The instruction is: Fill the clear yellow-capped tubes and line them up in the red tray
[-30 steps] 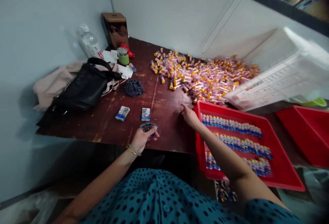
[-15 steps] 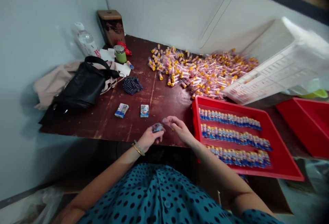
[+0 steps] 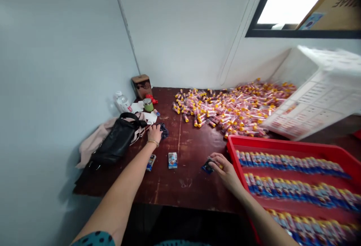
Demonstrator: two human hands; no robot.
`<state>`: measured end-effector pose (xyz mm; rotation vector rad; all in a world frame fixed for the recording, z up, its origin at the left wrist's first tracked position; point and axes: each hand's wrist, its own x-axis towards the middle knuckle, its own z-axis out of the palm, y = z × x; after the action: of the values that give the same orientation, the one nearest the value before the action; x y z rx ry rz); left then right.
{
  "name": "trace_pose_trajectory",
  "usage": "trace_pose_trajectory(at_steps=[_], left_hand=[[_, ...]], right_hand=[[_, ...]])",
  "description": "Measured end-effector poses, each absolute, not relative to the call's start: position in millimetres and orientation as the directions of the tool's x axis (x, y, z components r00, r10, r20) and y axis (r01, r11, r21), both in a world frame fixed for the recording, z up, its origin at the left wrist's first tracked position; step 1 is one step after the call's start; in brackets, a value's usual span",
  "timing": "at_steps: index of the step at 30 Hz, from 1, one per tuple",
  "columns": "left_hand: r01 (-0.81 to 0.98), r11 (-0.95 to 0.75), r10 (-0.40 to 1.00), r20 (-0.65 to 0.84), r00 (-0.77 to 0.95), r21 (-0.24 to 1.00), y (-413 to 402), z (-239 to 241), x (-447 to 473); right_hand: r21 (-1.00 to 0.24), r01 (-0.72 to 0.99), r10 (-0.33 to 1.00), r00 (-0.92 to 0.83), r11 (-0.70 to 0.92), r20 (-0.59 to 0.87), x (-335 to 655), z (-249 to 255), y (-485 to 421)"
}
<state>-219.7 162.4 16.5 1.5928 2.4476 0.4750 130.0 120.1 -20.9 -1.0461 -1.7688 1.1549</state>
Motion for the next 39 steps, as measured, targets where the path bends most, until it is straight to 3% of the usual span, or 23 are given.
trace_pose_trajectory(at_steps=[8,11,12,14,15,17,20,25,32,39], left_hand=[[0.918,0.327,0.944,-0.035,-0.328,0.223,177.1,7.3,-211.9],[0.932,0.217,0.97,0.044,-0.24,0.29,145.4,13.4,-165.8],[0.893,0.1,0.976,0.129,-0.173,0.439,129.9,15.6,-146.7],[0.629,-0.076,0.989,0.137,-0.049,0.774,96.6,18.4,-108.6],[0.445,-0.049,0.999,0.039,0.032,0.894,80.9,18.5,-91.7],[0.161,0.106,0.957,-0.145,0.251,0.981,55.2,16.3,-65.8],[-0.102,0.325,0.867,-0.253,0.429,0.94,32.4,8.3,-47.1],[-0.309,0.468,0.87,-0.37,0.327,0.828,12.1,-1.6,-43.9],[-0.409,0.415,0.906,-0.407,0.112,0.813,-2.8,0.1,-44.4],[-0.408,0.264,0.921,-0.354,-0.163,0.874,1.7,-0.2,-15.2]], right_hand=[[-0.944,0.216,0.91,-0.387,0.25,0.152,128.6,-26.9,119.7],[-0.953,0.193,0.91,-0.388,0.234,0.145,131.2,-19.9,118.3],[-0.956,0.182,0.906,-0.4,0.23,0.142,131.6,-15.3,116.2],[-0.95,0.171,0.88,-0.447,0.26,0.161,131.5,-2.7,109.2],[-0.939,0.174,0.858,-0.48,0.298,0.183,130.9,4.5,104.4],[-0.895,0.197,0.789,-0.571,0.399,0.226,128.5,18.7,93.3],[-0.832,0.229,0.677,-0.703,0.505,0.218,124.0,32.9,78.2],[-0.841,0.256,0.721,-0.662,0.476,0.207,132.4,32.8,75.8],[-0.878,0.295,0.873,-0.429,0.378,0.231,174.0,19.2,87.3],[-0.887,0.273,0.818,-0.547,0.373,0.176,155.6,26.8,58.1]])
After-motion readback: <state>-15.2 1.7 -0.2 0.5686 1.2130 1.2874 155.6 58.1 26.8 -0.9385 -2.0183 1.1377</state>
